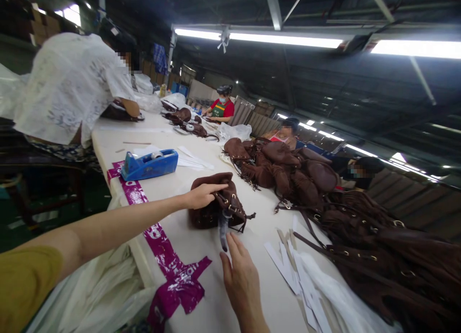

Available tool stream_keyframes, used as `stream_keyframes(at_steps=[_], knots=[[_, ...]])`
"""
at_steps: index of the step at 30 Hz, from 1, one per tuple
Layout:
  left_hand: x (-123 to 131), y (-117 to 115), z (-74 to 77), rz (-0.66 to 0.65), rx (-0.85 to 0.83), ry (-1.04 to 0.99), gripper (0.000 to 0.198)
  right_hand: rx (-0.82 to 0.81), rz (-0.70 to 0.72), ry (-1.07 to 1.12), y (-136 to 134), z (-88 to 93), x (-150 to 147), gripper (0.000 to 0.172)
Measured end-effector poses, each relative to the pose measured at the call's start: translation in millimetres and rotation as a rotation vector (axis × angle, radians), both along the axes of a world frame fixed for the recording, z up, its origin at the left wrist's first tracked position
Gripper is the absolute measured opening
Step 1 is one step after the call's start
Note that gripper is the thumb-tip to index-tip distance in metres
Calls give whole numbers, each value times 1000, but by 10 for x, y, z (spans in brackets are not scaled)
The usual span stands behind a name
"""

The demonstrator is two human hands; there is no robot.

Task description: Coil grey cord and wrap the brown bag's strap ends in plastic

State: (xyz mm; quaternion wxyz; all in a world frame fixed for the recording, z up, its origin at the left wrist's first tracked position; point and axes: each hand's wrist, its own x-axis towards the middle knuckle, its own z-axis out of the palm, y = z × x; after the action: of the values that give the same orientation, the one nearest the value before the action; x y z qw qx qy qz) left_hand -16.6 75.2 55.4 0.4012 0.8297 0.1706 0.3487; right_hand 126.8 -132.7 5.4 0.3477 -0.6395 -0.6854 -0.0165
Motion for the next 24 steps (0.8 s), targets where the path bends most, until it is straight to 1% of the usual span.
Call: stream_keyframes(at_steps=[2,3,5,6,8,10,12,16,18,21,24], knots=[[-93,95,20,-51,-276,-196,61,-93,75,118,-23,-51,82,31],[-142,129,12,-64,-425,-286,58,-140,90,198,-29,-72,113,29],[-231,182,-32,-37,-669,-437,53,-193,35,371,-31,-92,177,30],[-266,205,-59,-6,-745,-493,51,-201,-19,443,-27,-93,213,32],[-306,250,-98,40,-807,-567,49,-221,-91,528,-3,-87,287,36],[-303,293,-94,55,-833,-614,48,-249,-105,559,34,-83,333,37],[-270,329,-47,54,-875,-648,46,-264,-92,583,71,-84,334,38],[-197,382,72,20,-966,-671,42,-233,-84,651,108,-65,266,38],[-171,405,93,0,-1014,-679,39,-232,-75,697,109,-36,254,39],[-125,424,62,-10,-1093,-667,28,-214,-79,789,101,25,280,42],[-33,380,11,-17,-1160,-637,22,-181,-88,899,89,92,304,46]])
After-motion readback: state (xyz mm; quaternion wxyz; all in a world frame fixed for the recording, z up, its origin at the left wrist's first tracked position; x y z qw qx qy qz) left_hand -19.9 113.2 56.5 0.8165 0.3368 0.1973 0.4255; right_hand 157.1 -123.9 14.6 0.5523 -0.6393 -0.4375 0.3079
